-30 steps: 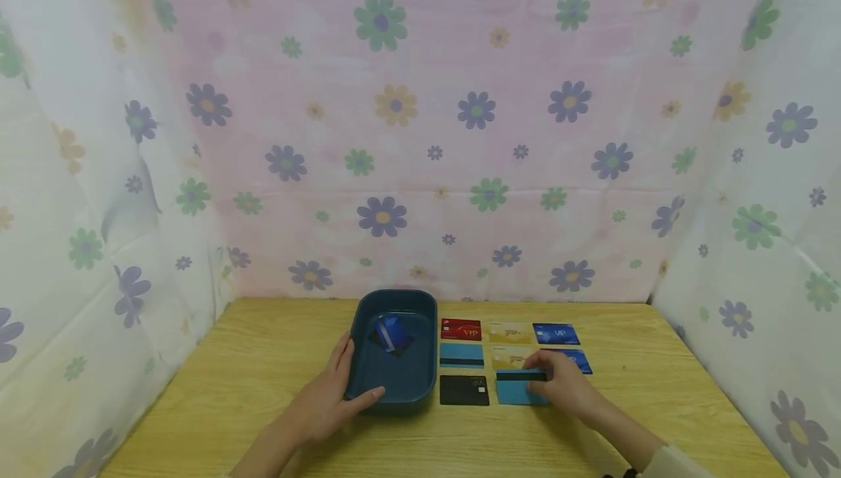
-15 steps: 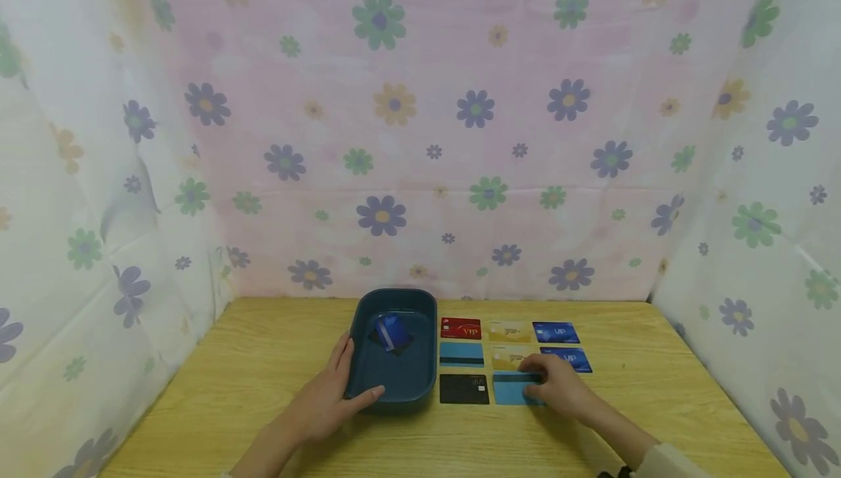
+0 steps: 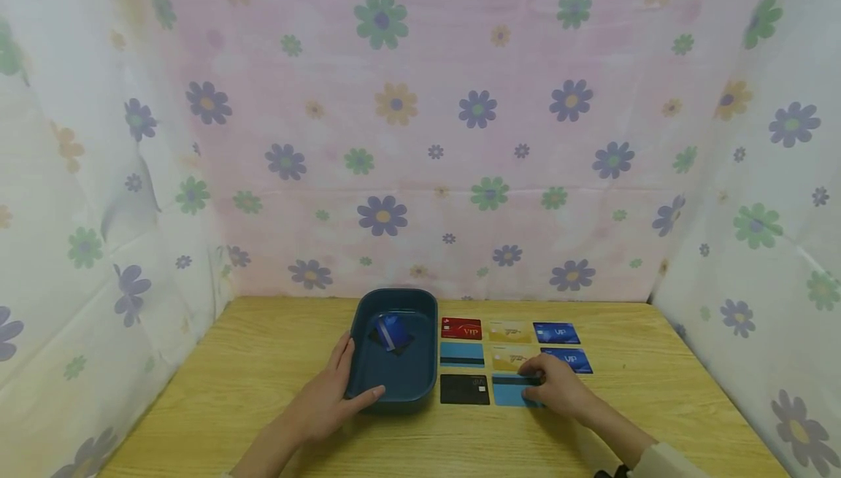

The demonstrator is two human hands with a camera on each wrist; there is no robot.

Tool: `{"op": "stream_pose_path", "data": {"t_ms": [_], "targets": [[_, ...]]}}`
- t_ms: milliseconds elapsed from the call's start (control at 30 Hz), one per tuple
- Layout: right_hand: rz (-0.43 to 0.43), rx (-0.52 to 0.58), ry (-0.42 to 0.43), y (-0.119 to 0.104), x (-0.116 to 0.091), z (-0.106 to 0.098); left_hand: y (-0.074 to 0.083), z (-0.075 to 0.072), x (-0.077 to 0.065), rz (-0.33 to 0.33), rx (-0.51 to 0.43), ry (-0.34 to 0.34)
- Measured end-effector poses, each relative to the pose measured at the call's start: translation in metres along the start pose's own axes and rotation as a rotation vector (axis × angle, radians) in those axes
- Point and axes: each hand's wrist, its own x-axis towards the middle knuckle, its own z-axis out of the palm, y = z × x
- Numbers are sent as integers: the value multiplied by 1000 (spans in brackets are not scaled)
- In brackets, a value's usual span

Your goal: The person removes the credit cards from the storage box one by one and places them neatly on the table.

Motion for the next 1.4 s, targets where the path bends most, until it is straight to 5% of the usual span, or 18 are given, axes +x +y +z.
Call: {"op": "stream_pose_path", "data": {"t_ms": [1400], "targets": [[66, -4, -7, 0, 4, 1, -2, 2, 2, -15, 6, 8]]}}
